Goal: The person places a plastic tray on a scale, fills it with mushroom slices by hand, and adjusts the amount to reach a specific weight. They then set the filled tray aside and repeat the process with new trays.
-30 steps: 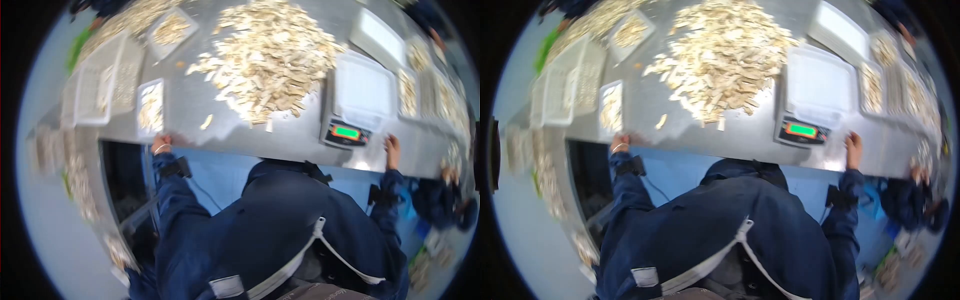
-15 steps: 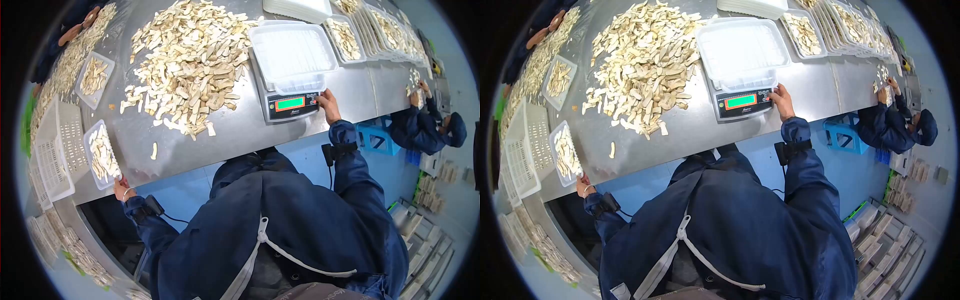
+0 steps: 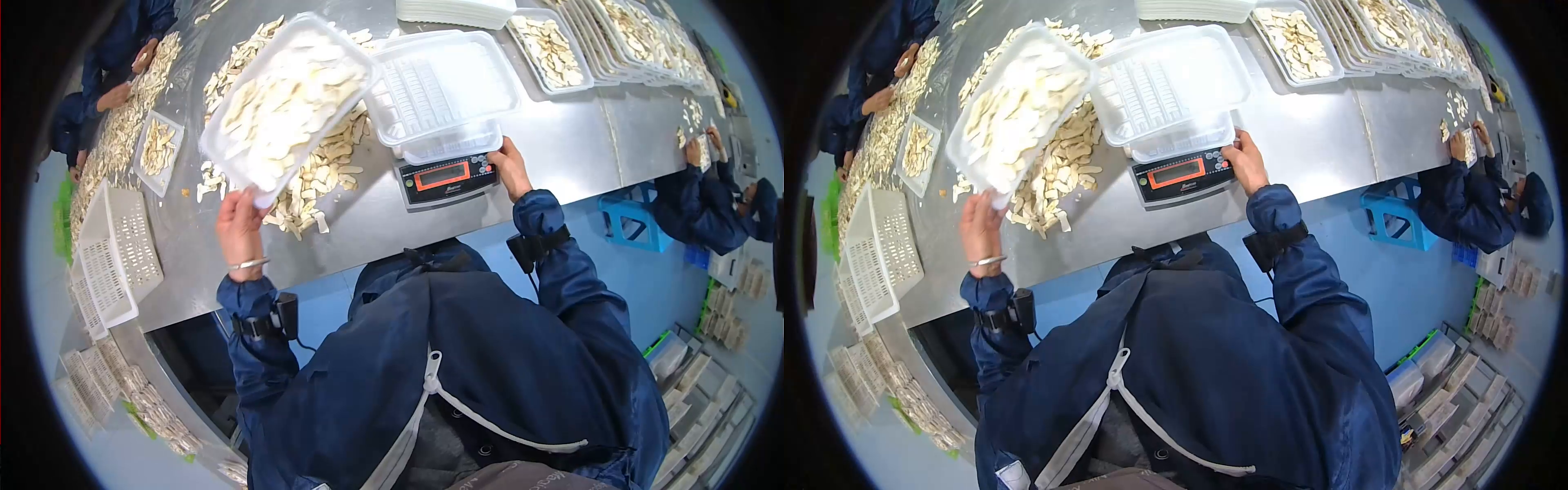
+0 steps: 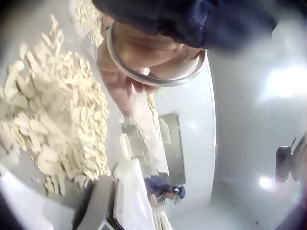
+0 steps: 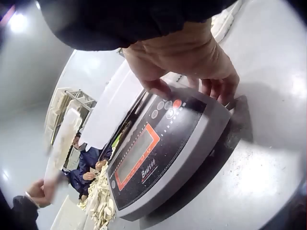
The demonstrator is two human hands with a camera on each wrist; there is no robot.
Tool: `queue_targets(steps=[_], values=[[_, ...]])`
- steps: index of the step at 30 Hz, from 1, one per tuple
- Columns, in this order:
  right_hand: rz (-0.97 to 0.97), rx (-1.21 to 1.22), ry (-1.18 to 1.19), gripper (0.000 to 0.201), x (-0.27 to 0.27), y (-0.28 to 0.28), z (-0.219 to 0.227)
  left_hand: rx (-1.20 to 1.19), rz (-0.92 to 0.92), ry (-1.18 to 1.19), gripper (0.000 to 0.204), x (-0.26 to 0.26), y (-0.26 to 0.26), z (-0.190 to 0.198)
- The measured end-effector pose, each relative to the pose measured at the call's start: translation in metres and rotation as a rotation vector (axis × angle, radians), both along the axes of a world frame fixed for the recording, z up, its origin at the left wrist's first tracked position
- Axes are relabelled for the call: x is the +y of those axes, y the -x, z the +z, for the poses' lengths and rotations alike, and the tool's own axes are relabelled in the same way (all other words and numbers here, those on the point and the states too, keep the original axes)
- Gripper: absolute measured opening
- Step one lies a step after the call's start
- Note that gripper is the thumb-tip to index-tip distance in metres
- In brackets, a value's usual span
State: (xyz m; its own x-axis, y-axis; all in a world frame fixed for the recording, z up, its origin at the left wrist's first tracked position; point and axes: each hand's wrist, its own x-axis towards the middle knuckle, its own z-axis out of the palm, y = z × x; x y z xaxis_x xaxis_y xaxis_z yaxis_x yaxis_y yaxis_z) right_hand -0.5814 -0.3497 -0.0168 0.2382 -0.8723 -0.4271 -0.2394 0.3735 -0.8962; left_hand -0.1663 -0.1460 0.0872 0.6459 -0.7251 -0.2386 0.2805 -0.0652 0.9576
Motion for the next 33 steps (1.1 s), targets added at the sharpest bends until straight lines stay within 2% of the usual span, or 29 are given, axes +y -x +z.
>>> queue_targets(steps=[3,4,6,8,9,11,12,13,16,17,20,21,24,25,28,29,32,33], values=[[0.108,0.084,-0.018,0.054,-0.013,0.017,0.021,0.037,-0.192,-0.029,0.006,-0.041,0.033,0.004],[0.125,0.139,0.162,0.048,-0.026,0.034,0.015,0.044,-0.214,-0.011,0.004,-0.054,0.048,0.012],[0.07,0.3,0.481,0.041,-0.053,0.048,0.048,0.014,-0.26,-0.024,0.004,-0.079,0.071,0.023],[0.073,0.082,0.455,0.036,-0.079,0.035,0.094,0.015,-0.287,0.003,0.004,-0.099,0.083,0.02],[0.094,-0.118,0.336,0.032,-0.085,0.018,0.123,0.014,-0.301,0.024,0.005,-0.108,0.088,0.02],[0.246,-0.119,0.256,0.032,-0.11,0.003,0.138,-0.006,-0.304,0.019,0.005,-0.124,0.095,0.02],[0.323,-0.116,0.217,0.032,-0.123,-0.002,0.141,-0.015,-0.304,0.017,0.006,-0.13,0.098,0.022],[0.352,-0.109,0.278,0.029,-0.134,-0.006,0.134,-0.032,-0.297,0.017,0.007,-0.136,0.101,0.024],[0.388,-0.08,0.337,0.021,-0.15,-0.014,0.148,-0.136,-0.241,0.009,0.007,-0.149,0.108,0.025],[0.375,-0.05,0.394,0.012,-0.154,-0.016,0.147,-0.156,-0.228,0.061,0.009,-0.152,0.11,0.022],[0.382,0.03,0.599,0.016,-0.169,-0.016,0.133,-0.14,-0.114,0.163,0.014,-0.166,0.122,0.018],[0.379,0.053,0.671,0.015,-0.171,-0.016,0.13,-0.189,-0.145,0.18,0.022,-0.169,0.122,0.012],[0.366,0.1,0.864,0.013,-0.169,-0.016,0.123,-0.063,-0.007,0.162,0.041,-0.175,0.149,0.022],[0.358,0.098,0.916,0.013,-0.168,-0.016,0.12,-0.077,0.023,0.147,0.06,-0.177,0.152,0.007],[0.333,0.123,1.03,0.013,-0.16,-0.013,0.11,0.038,0.055,0.259,0.067,-0.18,0.167,0.004],[0.321,0.124,1.074,0.015,-0.157,-0.014,0.11,0.128,0.047,0.312,0.07,-0.183,0.174,0.017],[0.279,0.126,1.172,0.021,-0.151,-0.016,0.117,0.088,0.144,0.319,0.071,-0.185,0.182,0.019],[0.255,0.117,1.177,0.021,-0.151,-0.017,0.119,0.082,0.126,0.318,0.071,-0.183,0.183,0.02]])
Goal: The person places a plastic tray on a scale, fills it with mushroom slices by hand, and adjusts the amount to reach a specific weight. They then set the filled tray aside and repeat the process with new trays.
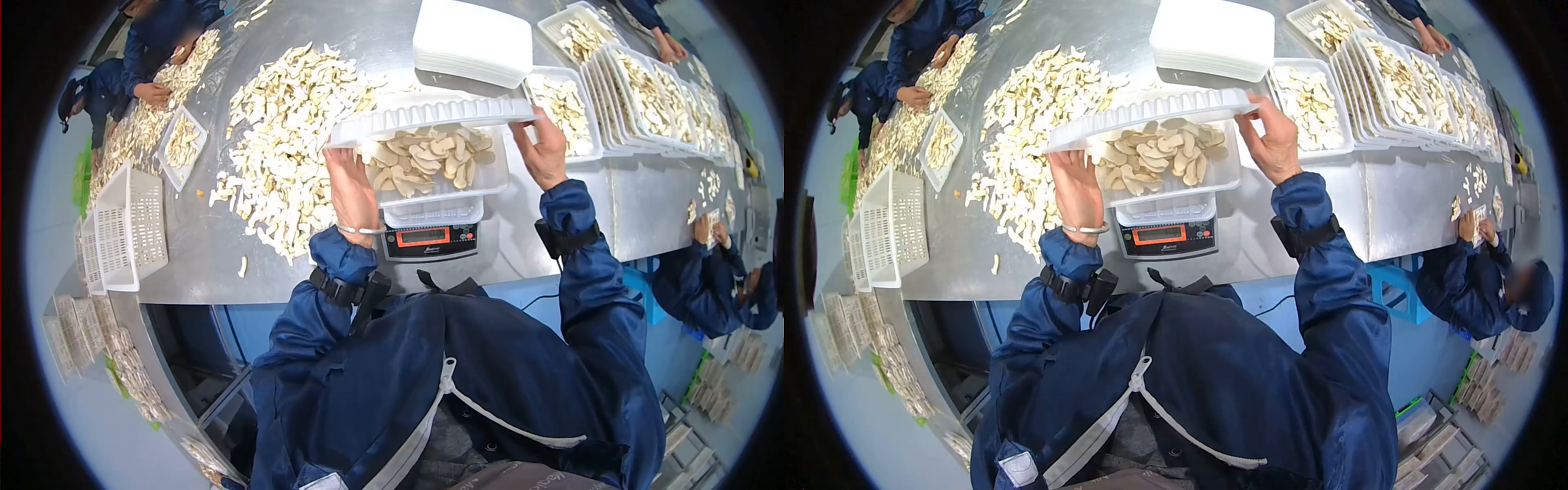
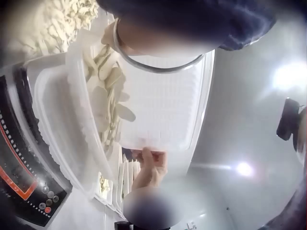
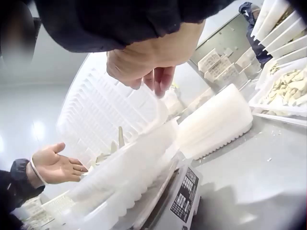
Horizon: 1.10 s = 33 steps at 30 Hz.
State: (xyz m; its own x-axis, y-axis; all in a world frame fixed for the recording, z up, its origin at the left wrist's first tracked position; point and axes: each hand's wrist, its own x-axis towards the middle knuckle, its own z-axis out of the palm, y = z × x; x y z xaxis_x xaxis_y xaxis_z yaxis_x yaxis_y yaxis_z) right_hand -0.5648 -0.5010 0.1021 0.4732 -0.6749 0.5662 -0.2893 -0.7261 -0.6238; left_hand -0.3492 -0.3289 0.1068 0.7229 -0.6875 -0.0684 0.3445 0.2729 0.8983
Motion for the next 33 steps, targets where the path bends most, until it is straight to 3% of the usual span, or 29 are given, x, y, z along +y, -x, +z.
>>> queue_targets(steps=[4,6,9,11,12,15,17,20,23,26,29,30,33], values=[[-0.055,-0.01,0.04,0.015,-0.018,0.0,0.003,-0.101,-0.034,-0.133,0.067,0.005,0.001,-0.011],[-0.136,-0.073,-0.004,0.016,-0.034,-0.006,0.01,-0.284,-0.144,-0.16,0.064,0.01,-0.006,-0.015],[-0.218,-0.218,-0.383,0.014,-0.089,-0.006,0.001,-0.663,-0.181,-0.285,0.051,0.022,-0.007,-0.01],[-0.351,-0.191,-0.553,0.014,-0.116,-0.014,0.003,-0.79,-0.242,-0.355,0.041,0.032,-0.023,0.005],[-0.331,-0.246,-0.667,0.015,-0.134,-0.015,-0.006,-0.848,-0.083,-0.341,0.035,0.034,-0.03,-0.008],[-0.352,-0.358,-0.946,0.015,-0.167,-0.022,-0.03,-0.925,-0.137,-0.6,0.037,0.047,-0.048,-0.038],[-0.3,-0.294,-1.061,0.027,-0.172,-0.019,-0.036,-0.774,-0.318,-0.73,0.038,0.045,-0.05,-0.047],[-0.298,-0.122,-1.03,0.044,-0.15,-0.002,-0.022,-0.615,-0.441,-0.754,0.037,0.043,-0.048,-0.047],[-0.34,0.093,-0.657,0.039,-0.099,0.018,-0.03,-0.464,-0.386,-0.538,0.031,0.048,-0.05,-0.06],[-0.158,0.157,-0.704,0.03,-0.037,0.035,-0.049,-0.445,-0.285,-0.41,0.028,0.061,-0.054,-0.043],[-0.024,0.358,-0.557,0.029,0.021,0.022,-0.053,-0.539,-0.291,-0.546,0.028,0.08,-0.058,-0.029],[-0.043,0.354,-0.59,0.028,0.036,0.011,-0.05,-0.44,-0.245,-0.479,0.03,0.078,-0.055,-0.012],[-0.103,0.383,-0.611,0.024,0.055,-0.01,-0.048,-0.548,-0.266,-0.519,0.032,0.089,-0.064,-0.018]])
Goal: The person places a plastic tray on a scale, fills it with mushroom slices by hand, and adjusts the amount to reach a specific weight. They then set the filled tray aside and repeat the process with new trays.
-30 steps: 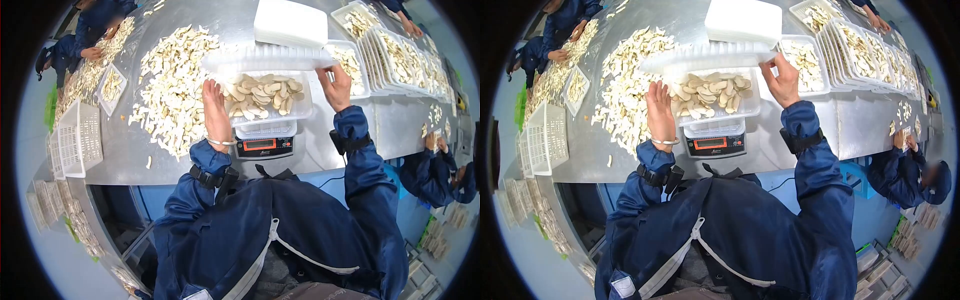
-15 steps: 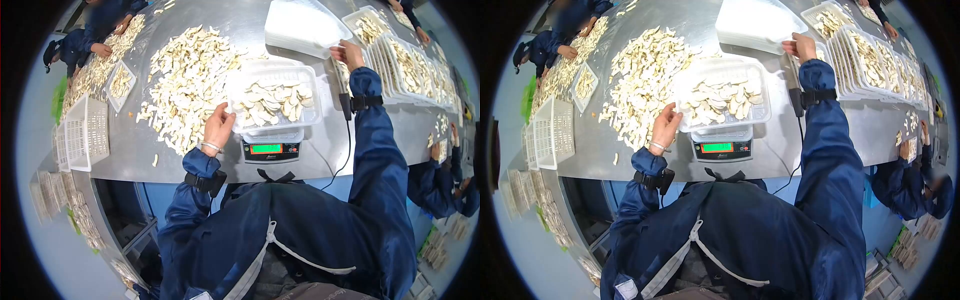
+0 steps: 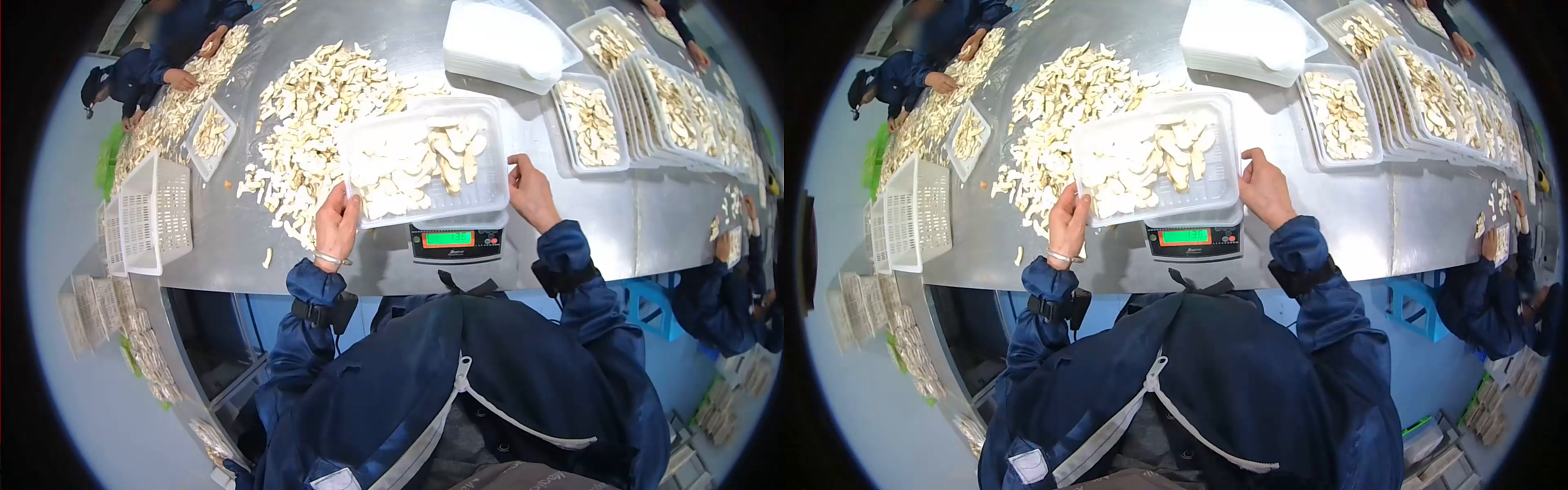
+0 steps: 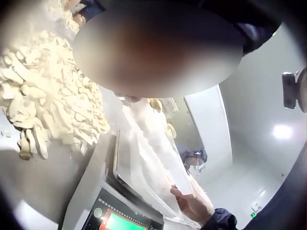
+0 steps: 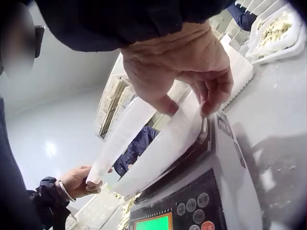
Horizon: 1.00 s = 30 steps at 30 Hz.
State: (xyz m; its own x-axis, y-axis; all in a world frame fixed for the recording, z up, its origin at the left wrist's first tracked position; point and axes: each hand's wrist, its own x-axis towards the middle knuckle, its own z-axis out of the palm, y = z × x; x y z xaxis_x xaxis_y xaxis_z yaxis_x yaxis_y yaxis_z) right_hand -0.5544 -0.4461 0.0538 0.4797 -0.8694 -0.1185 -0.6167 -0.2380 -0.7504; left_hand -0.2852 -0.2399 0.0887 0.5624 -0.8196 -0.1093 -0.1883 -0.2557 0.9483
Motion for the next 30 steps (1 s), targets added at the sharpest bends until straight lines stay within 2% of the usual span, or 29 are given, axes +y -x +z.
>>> queue_targets(steps=[2,5,8,9,11,12,13,15,18,19,22,23,25,26,27,28,29,30], values=[[-0.032,0.079,0.077,0.022,-0.001,-0.006,-0.013,0.025,0.003,-0.029,0.033,0.006,-0.007,0.0],[-0.049,-0.01,0.167,0.022,-0.025,0.023,-0.017,0.031,-0.001,-0.058,0.031,0.015,-0.009,-0.001],[-0.116,0.228,0.374,0.018,-0.063,0.086,0.032,0.073,-0.019,-0.085,0.031,0.02,-0.02,-0.012],[-0.148,0.145,0.521,0.019,-0.083,0.115,0.036,0.068,0.006,-0.031,0.03,0.015,-0.013,-0.008],[-0.249,0.198,0.525,0.027,-0.111,0.143,0.068,0.087,-0.047,-0.027,0.03,0.004,-0.009,-0.014],[-0.222,0.142,0.48,0.027,-0.115,0.138,0.084,0.098,-0.073,-0.025,0.029,0.0,-0.009,-0.016],[-0.193,0.084,0.437,0.027,-0.119,0.127,0.098,0.068,-0.115,-0.145,0.03,-0.004,-0.011,-0.023],[-0.058,-0.002,0.376,0.027,-0.117,0.086,0.109,0.056,-0.152,-0.106,0.03,-0.018,-0.006,-0.034],[0.263,-0.117,0.305,0.026,-0.107,0.007,0.084,0.019,-0.175,-0.071,0.029,-0.027,-0.007,-0.062],[0.333,-0.091,0.269,0.025,-0.1,-0.016,0.079,-0.111,-0.197,-0.167,0.032,-0.028,-0.008,-0.056],[0.473,0.027,0.235,0.023,-0.087,-0.058,0.066,0.084,-0.095,-0.16,0.035,-0.016,-0.017,-0.056],[0.491,0.063,0.221,0.023,-0.087,-0.064,0.061,0.081,-0.084,-0.162,0.047,-0.006,-0.028,-0.057],[0.531,0.195,0.138,0.024,-0.087,-0.072,0.06,-0.135,-0.039,-0.21,0.057,0.018,-0.054,-0.054],[0.525,0.184,0.198,0.025,-0.088,-0.071,0.059,-0.242,-0.017,-0.232,0.062,0.031,-0.069,-0.052],[0.516,0.175,0.258,0.027,-0.085,-0.069,0.06,-0.281,0.003,-0.333,0.077,0.046,-0.087,-0.053],[0.504,0.166,0.315,0.029,-0.078,-0.069,0.059,-0.44,-0.03,-0.325,0.09,0.064,-0.109,-0.06],[0.465,0.299,0.578,0.037,-0.062,-0.073,0.073,-0.534,-0.024,-0.344,0.095,0.08,-0.125,-0.061],[0.382,0.249,0.657,0.042,-0.039,-0.084,0.089,-0.626,-0.02,-0.36,0.1,0.095,-0.138,-0.062]])
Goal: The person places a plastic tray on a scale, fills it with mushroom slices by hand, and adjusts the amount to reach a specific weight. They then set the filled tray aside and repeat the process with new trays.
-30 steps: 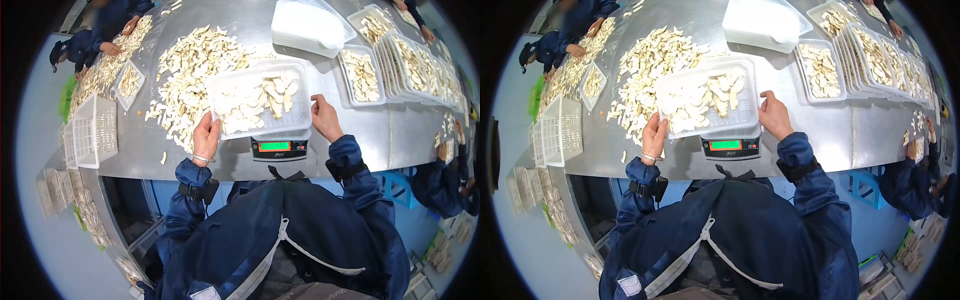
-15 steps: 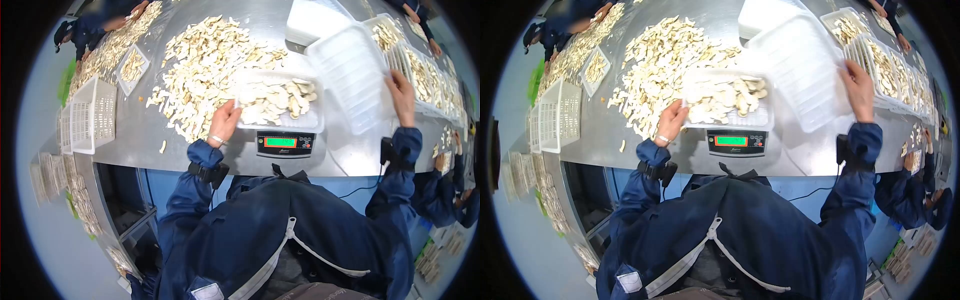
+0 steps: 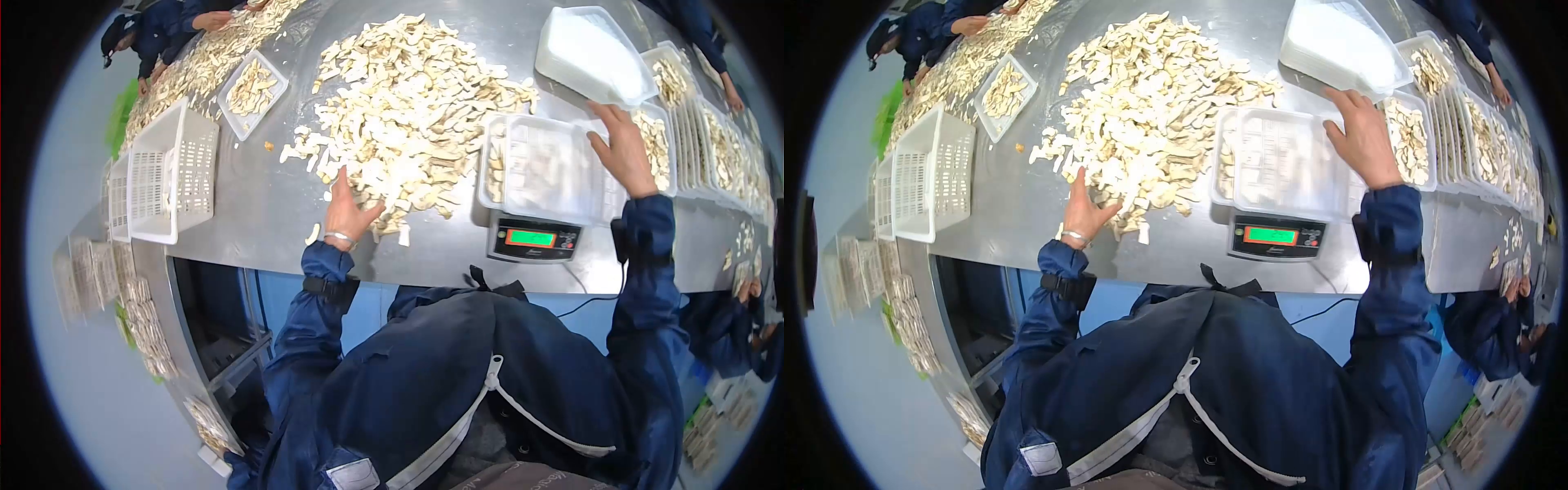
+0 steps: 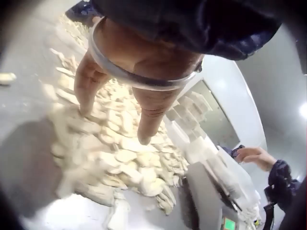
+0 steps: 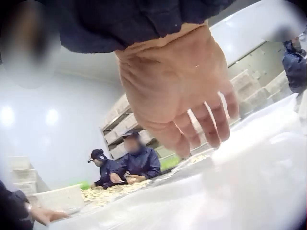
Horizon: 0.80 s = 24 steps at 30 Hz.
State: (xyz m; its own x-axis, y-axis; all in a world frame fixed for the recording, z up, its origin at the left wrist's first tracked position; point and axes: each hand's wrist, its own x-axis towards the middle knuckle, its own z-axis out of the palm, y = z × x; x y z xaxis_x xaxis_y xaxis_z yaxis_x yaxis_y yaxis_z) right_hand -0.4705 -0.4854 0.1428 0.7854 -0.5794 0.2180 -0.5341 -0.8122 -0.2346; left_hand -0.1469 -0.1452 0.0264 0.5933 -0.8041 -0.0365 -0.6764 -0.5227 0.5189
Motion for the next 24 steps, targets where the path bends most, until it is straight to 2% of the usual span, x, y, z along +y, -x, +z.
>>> queue_targets(steps=[1,2,4,6,8,11,14,16,19,20,22,23,24], values=[[-0.001,-0.085,-0.077,0.044,0.029,-0.016,0.018,0.037,0.013,-0.099,0.113,0.011,-0.014,-0.003],[-0.003,-0.169,-0.153,0.046,0.061,-0.033,0.031,0.038,-0.028,-0.099,0.116,0.018,-0.021,-0.006],[0.058,-0.312,-0.358,0.052,0.131,-0.066,0.015,0.038,-0.111,-0.095,0.123,0.028,-0.032,-0.013],[0.107,-0.256,-0.646,0.067,0.188,-0.108,-0.003,0.016,-0.13,-0.143,0.132,0.028,-0.04,-0.021],[0.007,-0.059,-0.531,0.081,0.213,-0.13,-0.05,0.024,-0.132,-0.213,0.133,0.021,-0.043,-0.021],[-0.171,0.05,-0.49,0.09,0.218,-0.153,-0.096,0.037,-0.208,-0.176,0.135,0.007,-0.045,-0.022],[-0.258,0.148,-0.452,0.092,0.219,-0.172,-0.108,0.08,-0.23,-0.176,0.135,-0.015,-0.049,-0.022],[-0.249,0.093,-0.378,0.09,0.222,-0.178,-0.125,0.074,-0.223,-0.065,0.134,-0.03,-0.059,-0.025],[-0.245,-0.006,-0.29,0.083,0.218,-0.197,-0.13,0.061,-0.216,-0.058,0.134,-0.054,-0.075,-0.032],[-0.227,-0.06,-0.294,0.082,0.214,-0.204,-0.132,0.032,-0.223,0.011,0.129,-0.061,-0.077,-0.036],[-0.186,-0.174,-0.303,0.078,0.198,-0.22,-0.138,-0.02,-0.333,0.342,0.121,-0.076,-0.089,-0.052],[-0.184,-0.266,-0.305,0.075,0.189,-0.229,-0.135,0.214,-0.26,0.356,0.118,-0.085,-0.093,-0.051],[-0.196,-0.367,-0.468,0.075,0.182,-0.237,-0.129,0.45,-0.183,0.362,0.115,-0.092,-0.096,-0.045]])
